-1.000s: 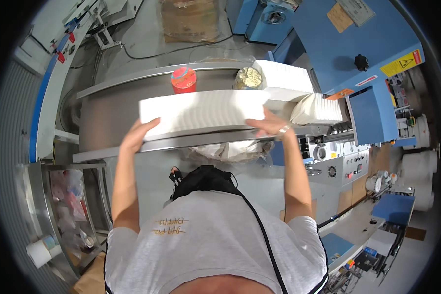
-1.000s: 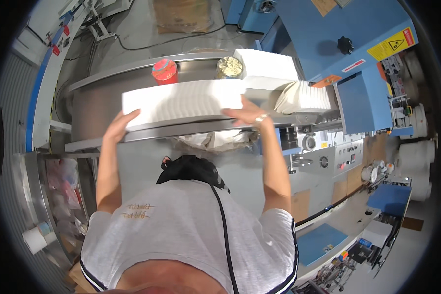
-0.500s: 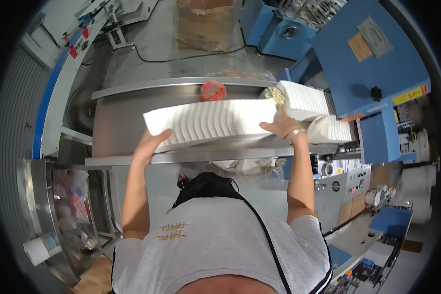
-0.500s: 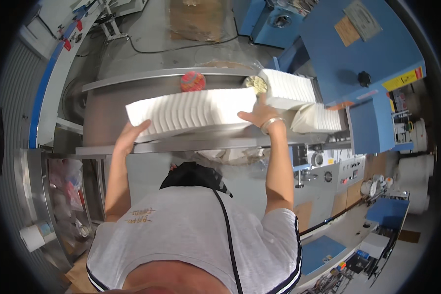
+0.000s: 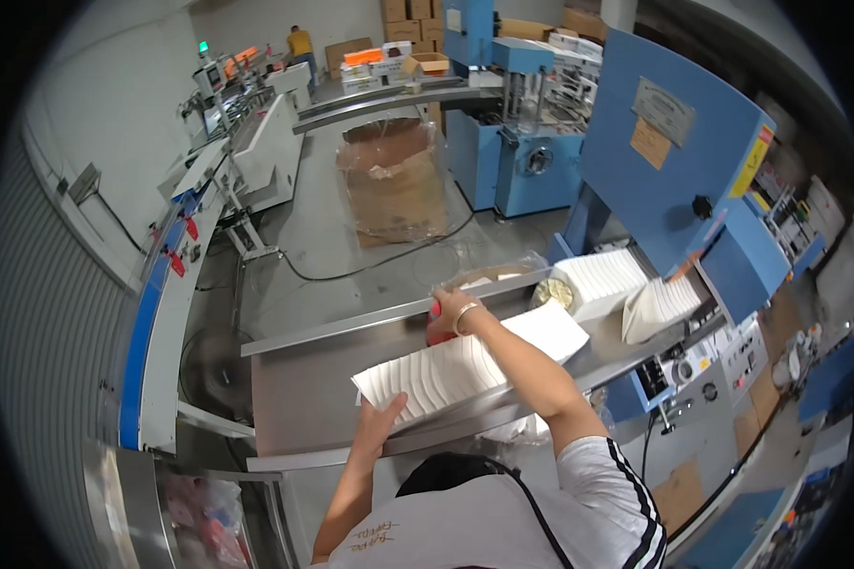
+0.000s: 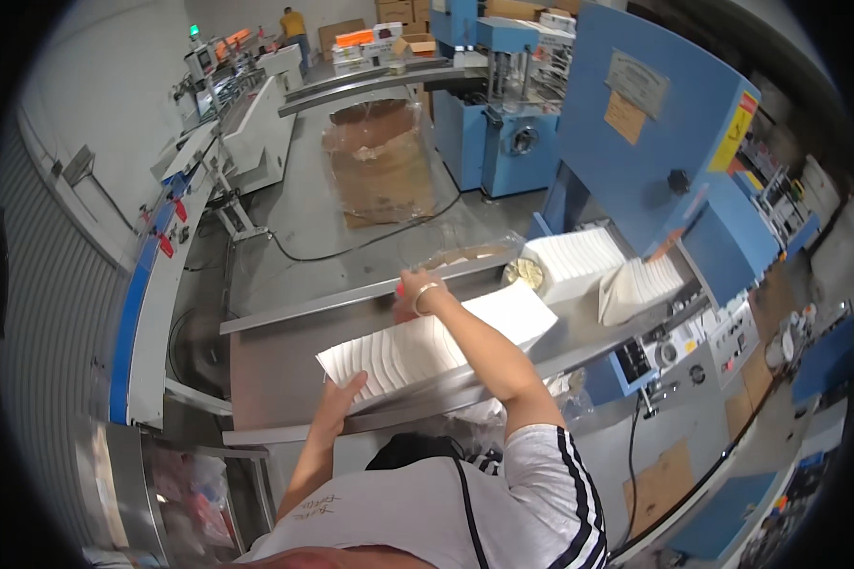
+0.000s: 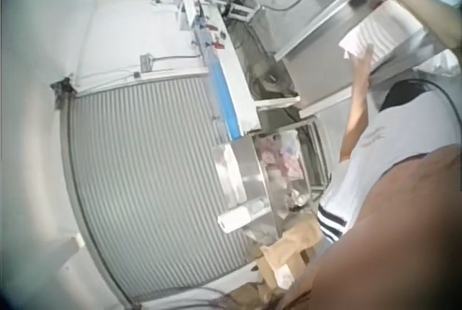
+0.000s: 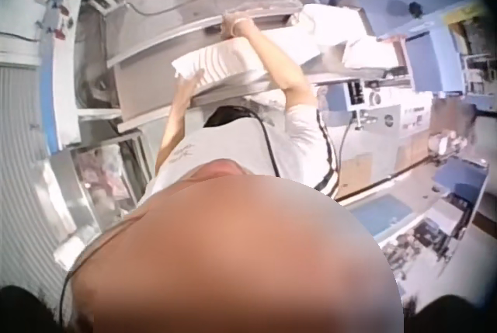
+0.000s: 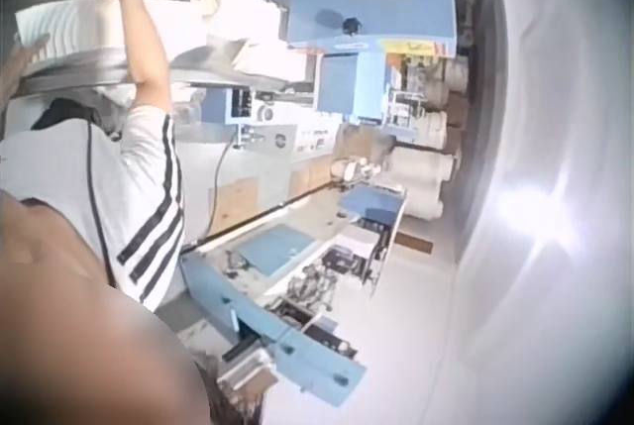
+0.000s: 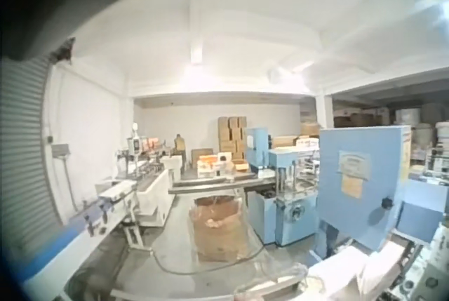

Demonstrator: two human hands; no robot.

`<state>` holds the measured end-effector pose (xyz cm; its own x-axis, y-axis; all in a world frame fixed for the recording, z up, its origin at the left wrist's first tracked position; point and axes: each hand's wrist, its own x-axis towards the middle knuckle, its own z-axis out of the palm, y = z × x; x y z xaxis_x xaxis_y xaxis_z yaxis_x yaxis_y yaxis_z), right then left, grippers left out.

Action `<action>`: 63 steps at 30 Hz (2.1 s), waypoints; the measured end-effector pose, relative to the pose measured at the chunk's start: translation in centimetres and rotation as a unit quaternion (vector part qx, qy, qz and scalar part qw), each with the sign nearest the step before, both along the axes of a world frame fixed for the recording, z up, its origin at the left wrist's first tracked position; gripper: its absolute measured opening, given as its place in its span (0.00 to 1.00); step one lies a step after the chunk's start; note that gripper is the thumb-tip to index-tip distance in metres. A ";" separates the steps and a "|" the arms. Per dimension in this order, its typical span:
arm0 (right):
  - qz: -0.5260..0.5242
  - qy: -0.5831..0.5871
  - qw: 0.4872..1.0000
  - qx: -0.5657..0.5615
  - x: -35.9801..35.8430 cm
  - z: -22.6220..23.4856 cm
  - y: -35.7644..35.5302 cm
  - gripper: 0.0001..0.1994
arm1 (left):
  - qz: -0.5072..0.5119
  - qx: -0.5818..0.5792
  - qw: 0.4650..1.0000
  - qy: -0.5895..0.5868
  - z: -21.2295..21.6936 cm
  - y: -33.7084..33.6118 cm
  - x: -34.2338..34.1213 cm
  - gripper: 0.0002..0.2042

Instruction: Transferring stacks of folded paper napkins from a processing machine to a conveyor belt.

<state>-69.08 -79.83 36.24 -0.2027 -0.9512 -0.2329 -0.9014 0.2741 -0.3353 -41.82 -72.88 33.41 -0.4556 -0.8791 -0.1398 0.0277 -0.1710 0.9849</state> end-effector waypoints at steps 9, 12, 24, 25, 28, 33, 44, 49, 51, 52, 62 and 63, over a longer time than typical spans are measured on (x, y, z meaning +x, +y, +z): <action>-0.202 0.057 0.900 -0.382 -5.9 12.0 13.5 0.33 | 0.022 0.052 0.994 -0.098 1.7 -2.0 0.3 0.32; -0.289 0.202 0.892 -0.282 -9.7 10.8 18.6 0.33 | 0.007 0.055 0.994 -0.094 2.2 -1.7 0.2 0.37; -0.277 0.069 0.958 0.022 -17.4 4.7 20.1 0.38 | 0.030 0.112 0.986 -0.119 1.3 -1.6 1.5 0.37; -0.277 0.067 0.958 0.022 -17.6 4.5 19.6 0.38 | 0.026 0.107 0.986 -0.124 1.0 -1.7 1.8 0.37; -0.278 0.060 0.958 0.039 -18.9 3.0 18.7 0.39 | 0.032 0.112 0.985 -0.124 0.5 -2.1 2.0 0.37; -0.327 0.098 0.938 0.056 -20.8 2.4 19.5 0.39 | 0.057 0.140 0.981 -0.123 1.7 -1.7 1.4 0.37; -0.363 0.103 0.925 0.046 -21.8 2.6 20.6 0.39 | 0.055 0.135 0.979 -0.142 1.1 -1.9 2.3 0.37; -0.340 0.348 0.873 -0.022 -23.0 -2.0 20.7 0.30 | 0.062 0.163 0.979 -0.109 1.1 -1.7 2.5 0.37; -0.268 0.310 0.907 -0.098 -22.3 -0.5 21.1 0.23 | 0.058 0.149 0.981 -0.108 1.0 -1.8 2.5 0.37; -0.231 0.225 0.940 -0.113 -21.4 1.7 21.0 0.22 | 0.052 0.138 0.982 -0.118 0.2 -2.3 3.2 0.37; -0.134 -0.378 0.914 0.060 -14.2 2.4 16.7 0.45 | -0.004 0.151 0.983 -0.106 2.0 -2.6 2.7 0.40; -0.105 -0.389 0.909 0.104 -13.9 2.0 16.3 0.47 | 0.004 0.145 0.981 -0.125 1.5 -2.8 2.7 0.42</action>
<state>-82.94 -63.51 38.26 -0.0710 -0.8290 -0.5547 -0.3332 0.5439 -0.7702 -39.08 -75.70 34.95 -0.3684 -0.7892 -0.4914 -0.2059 -0.4461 0.8710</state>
